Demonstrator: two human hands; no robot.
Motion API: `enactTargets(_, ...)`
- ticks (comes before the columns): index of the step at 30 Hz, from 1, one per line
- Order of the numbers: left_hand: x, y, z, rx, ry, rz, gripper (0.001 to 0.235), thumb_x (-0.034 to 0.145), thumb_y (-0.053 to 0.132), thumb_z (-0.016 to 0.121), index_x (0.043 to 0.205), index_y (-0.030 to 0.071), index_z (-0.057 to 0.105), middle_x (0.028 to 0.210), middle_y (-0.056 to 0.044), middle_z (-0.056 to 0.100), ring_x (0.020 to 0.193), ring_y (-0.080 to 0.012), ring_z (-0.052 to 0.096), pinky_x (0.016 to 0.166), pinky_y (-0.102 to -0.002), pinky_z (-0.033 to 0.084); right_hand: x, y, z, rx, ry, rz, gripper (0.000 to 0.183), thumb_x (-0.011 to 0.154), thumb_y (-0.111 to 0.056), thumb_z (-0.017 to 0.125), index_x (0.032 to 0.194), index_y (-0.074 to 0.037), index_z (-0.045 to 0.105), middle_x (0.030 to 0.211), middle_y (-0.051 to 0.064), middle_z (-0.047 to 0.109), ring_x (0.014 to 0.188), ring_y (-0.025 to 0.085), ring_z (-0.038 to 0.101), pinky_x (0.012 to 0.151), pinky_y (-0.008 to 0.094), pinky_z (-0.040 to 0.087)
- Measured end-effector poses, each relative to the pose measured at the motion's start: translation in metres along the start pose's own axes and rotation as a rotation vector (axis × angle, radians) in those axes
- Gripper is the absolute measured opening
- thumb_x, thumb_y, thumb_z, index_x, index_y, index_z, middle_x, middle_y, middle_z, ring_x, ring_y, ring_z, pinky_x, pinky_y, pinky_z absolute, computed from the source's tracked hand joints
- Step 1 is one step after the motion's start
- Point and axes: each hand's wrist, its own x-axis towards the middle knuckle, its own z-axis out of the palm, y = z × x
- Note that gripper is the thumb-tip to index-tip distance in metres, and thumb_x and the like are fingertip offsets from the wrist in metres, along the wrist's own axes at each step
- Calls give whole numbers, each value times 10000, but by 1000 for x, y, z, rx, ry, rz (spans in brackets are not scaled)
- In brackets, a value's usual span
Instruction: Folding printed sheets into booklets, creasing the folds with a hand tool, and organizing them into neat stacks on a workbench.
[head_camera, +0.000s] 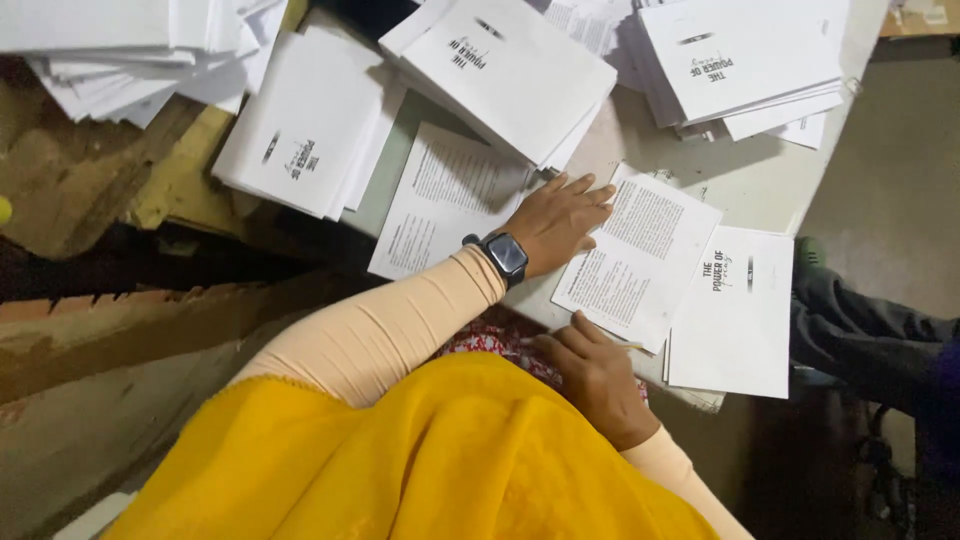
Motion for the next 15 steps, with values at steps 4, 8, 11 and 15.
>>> enactTargets(4, 2, 2, -17, -66, -40, 13, 489, 883, 248, 689, 1337, 125, 556, 1490, -66, 435, 1408, -336, 341, 1155, -564, 232, -27, 35, 16, -108, 129, 104, 112, 909, -131, 618, 961, -109, 714, 775, 57, 599, 738, 263, 632, 813, 382, 515)
enactTargets(8, 3, 5, -31, -92, -126, -4, 656, 798, 257, 792, 1373, 84, 526, 1516, -80, 394, 1427, -368, 279, 1149, -601, 214, -13, 63, 9, -341, 112, 160, 174, 923, -49, 593, 1028, -112, 715, 822, 27, 583, 793, 210, 596, 744, 286, 510)
enactTargets(11, -3, 8, -39, -133, -205, 1, 825, 719, 283, 860, 1418, 87, 468, 1539, -100, 350, 1435, -392, 241, 1137, -627, 209, -24, 61, 24, -266, 67, 135, 164, 875, -81, 595, 982, -102, 718, 781, 35, 577, 797, 250, 609, 677, 309, 522)
enactTargets(15, -2, 12, -24, -143, -239, -7, 880, 701, 301, 878, 1426, 53, 445, 1543, -132, 330, 1432, -429, 220, 1129, -658, 212, -36, 47, 25, -297, -21, 64, 290, 812, -213, 696, 1057, -58, 674, 821, 91, 575, 812, 265, 587, 725, 324, 527)
